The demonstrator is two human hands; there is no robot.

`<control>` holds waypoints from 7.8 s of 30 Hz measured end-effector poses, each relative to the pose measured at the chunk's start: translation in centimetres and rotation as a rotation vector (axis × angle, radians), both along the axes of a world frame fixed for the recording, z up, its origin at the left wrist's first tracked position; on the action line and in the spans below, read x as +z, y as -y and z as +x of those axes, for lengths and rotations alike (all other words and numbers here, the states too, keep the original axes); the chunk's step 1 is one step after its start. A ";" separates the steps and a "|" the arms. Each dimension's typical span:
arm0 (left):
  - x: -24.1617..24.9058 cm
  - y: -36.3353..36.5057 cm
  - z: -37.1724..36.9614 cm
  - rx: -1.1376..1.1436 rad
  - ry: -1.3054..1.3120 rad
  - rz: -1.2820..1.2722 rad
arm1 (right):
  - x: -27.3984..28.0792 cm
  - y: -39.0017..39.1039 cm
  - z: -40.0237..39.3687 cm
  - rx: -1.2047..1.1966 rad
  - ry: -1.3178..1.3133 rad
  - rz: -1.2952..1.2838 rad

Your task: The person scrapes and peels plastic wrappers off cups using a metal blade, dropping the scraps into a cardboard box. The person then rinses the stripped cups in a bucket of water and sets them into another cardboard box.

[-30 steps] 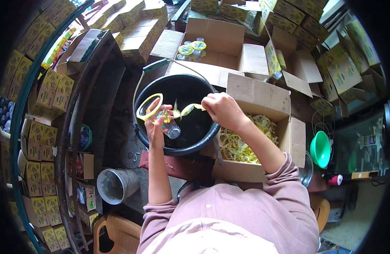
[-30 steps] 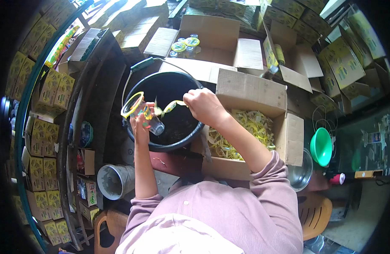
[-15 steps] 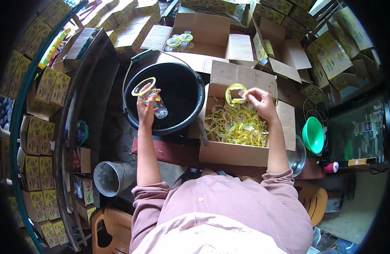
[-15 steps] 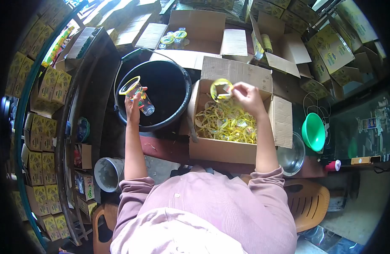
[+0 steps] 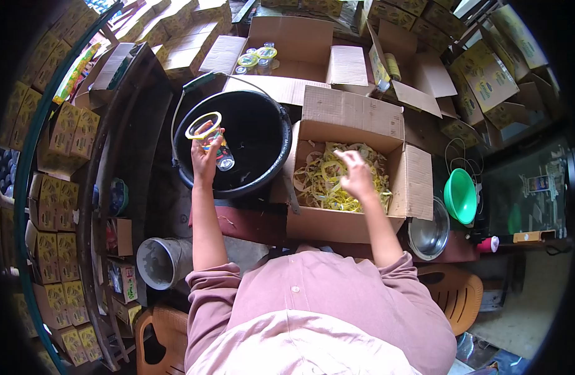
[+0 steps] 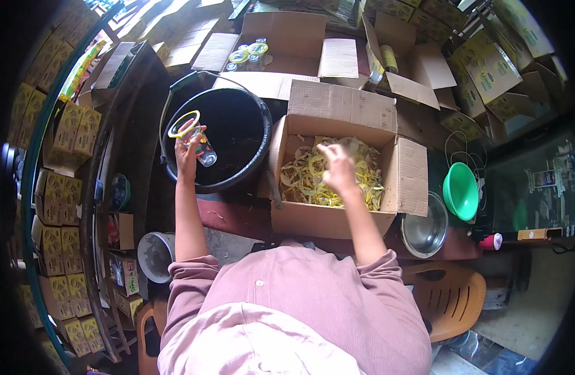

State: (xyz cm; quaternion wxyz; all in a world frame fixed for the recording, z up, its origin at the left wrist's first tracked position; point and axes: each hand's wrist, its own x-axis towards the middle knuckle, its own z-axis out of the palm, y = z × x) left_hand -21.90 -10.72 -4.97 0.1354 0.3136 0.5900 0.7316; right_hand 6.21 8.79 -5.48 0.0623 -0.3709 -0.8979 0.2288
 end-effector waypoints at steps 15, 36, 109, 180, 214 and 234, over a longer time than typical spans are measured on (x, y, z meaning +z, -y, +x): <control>0.2 -0.3 0.3 0.059 -0.121 -0.093 | -8.6 6.2 -3.6 -0.157 -0.396 -0.884; 6.2 -5.8 12.6 -0.179 -0.041 0.194 | 10.1 4.5 -3.9 0.089 -1.152 -0.103; 10.2 -4.1 17.6 -0.146 -0.323 -0.202 | 11.4 7.3 -3.7 0.085 -1.176 0.418; 10.5 -4.8 18.4 -0.236 -0.118 -0.064 | 11.9 4.6 -1.7 0.101 -1.087 0.348; 10.0 -5.7 18.6 -0.466 -0.056 -0.006 | 11.7 3.1 0.8 0.045 -1.123 0.122; 10.2 -6.4 17.4 -0.428 -0.392 -0.194 | 12.3 3.1 1.5 0.050 -1.070 0.180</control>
